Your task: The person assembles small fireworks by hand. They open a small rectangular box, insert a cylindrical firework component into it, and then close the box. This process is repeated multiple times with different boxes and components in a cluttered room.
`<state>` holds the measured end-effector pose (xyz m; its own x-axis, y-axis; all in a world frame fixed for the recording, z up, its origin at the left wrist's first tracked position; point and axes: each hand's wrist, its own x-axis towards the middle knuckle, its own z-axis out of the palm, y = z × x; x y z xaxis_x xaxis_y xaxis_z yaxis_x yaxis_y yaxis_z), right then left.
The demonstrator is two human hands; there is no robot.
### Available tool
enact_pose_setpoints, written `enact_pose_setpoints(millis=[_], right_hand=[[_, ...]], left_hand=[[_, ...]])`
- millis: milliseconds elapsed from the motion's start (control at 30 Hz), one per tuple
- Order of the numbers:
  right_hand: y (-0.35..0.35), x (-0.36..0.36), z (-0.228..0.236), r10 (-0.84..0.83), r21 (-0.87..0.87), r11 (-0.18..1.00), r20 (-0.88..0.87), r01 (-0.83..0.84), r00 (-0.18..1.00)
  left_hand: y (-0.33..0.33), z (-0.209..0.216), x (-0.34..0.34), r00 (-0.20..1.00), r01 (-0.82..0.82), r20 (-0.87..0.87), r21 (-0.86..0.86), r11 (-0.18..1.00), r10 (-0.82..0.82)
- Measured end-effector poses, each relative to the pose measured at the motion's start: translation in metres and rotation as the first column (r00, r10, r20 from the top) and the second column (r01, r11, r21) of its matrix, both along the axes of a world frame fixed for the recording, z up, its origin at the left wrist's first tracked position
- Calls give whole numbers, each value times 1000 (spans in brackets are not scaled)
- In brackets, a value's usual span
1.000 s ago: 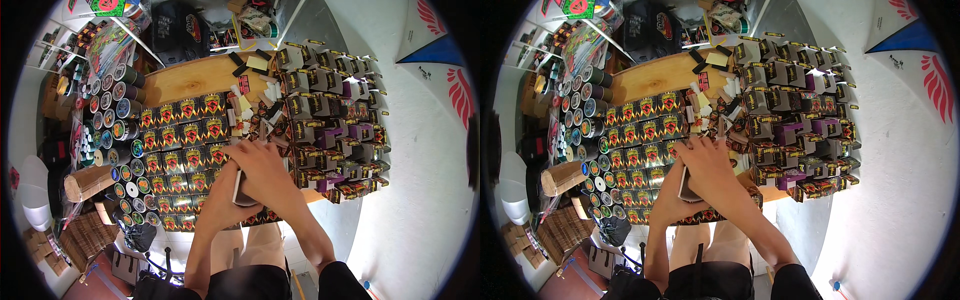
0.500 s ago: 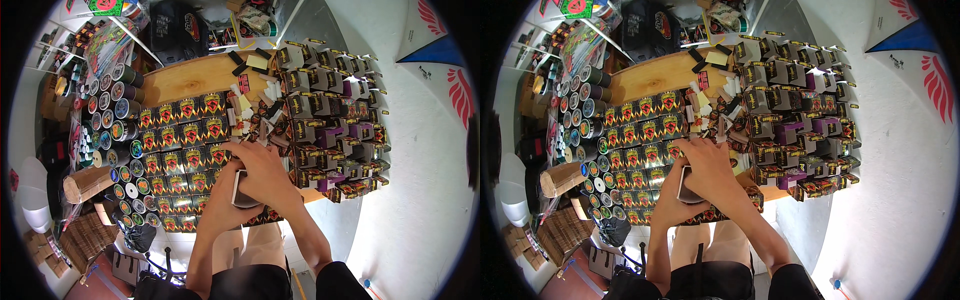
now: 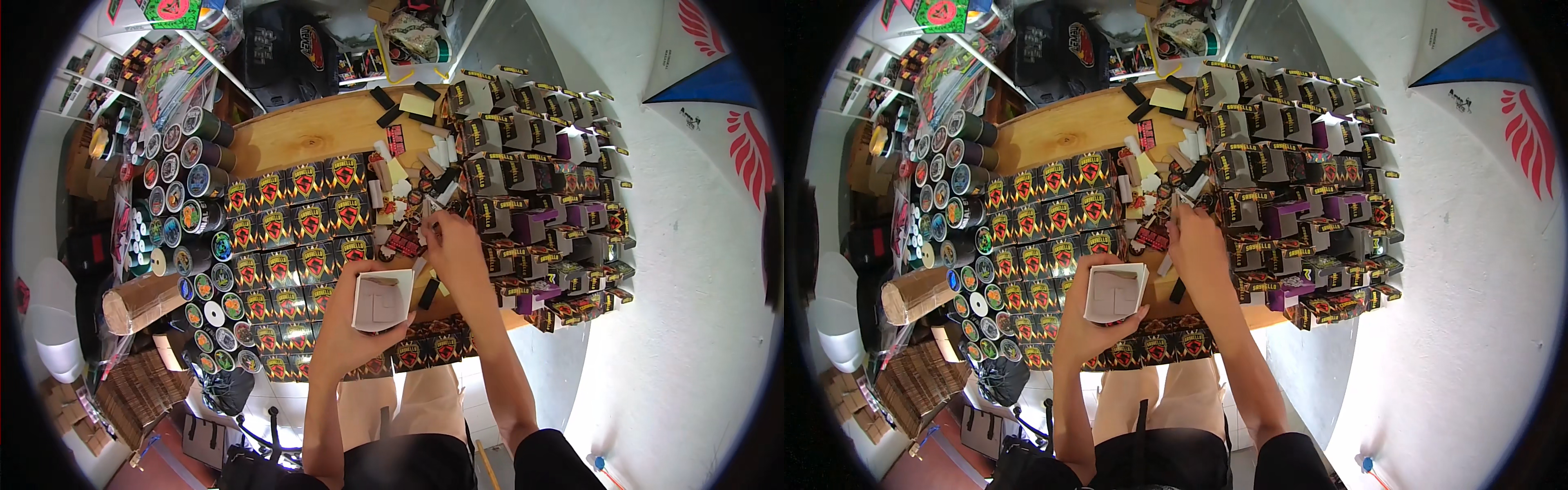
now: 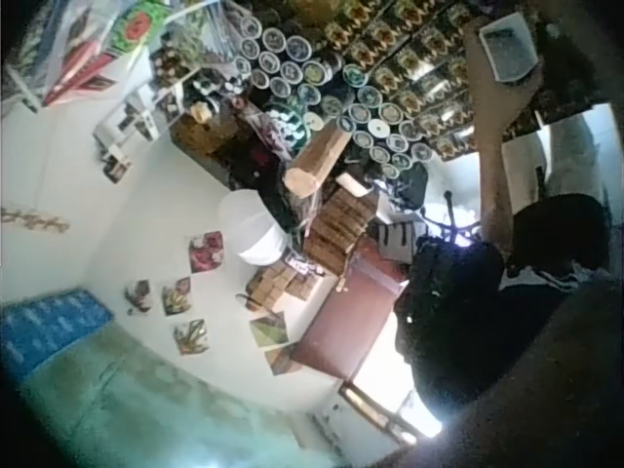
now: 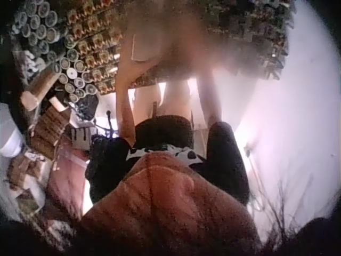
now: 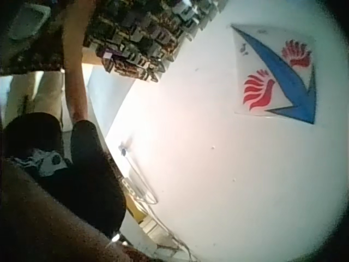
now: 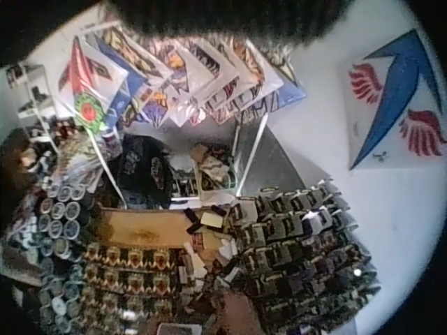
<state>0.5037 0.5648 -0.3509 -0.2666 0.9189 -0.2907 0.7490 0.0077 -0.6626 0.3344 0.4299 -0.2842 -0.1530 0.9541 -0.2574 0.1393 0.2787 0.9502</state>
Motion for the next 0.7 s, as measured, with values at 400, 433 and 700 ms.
enact_pose_setpoints(millis=[400, 433, 700], right_hand=[[8, -4, -27, -9, 147, 989, 94, -5, 996], [7, -2, -26, -7, 164, 986, 42, 0, 999], [-12, -8, 99, -35, -43, 999, -367, 21, 930]], left_hand=[[-1, 0, 0, 1000, 6, -27, 39, 999, -5], [-1, 1, -1, 1000, 6, -26, 32, 999, -5], [1, 0, -5, 999, -28, -24, -4, 1000, 28]])
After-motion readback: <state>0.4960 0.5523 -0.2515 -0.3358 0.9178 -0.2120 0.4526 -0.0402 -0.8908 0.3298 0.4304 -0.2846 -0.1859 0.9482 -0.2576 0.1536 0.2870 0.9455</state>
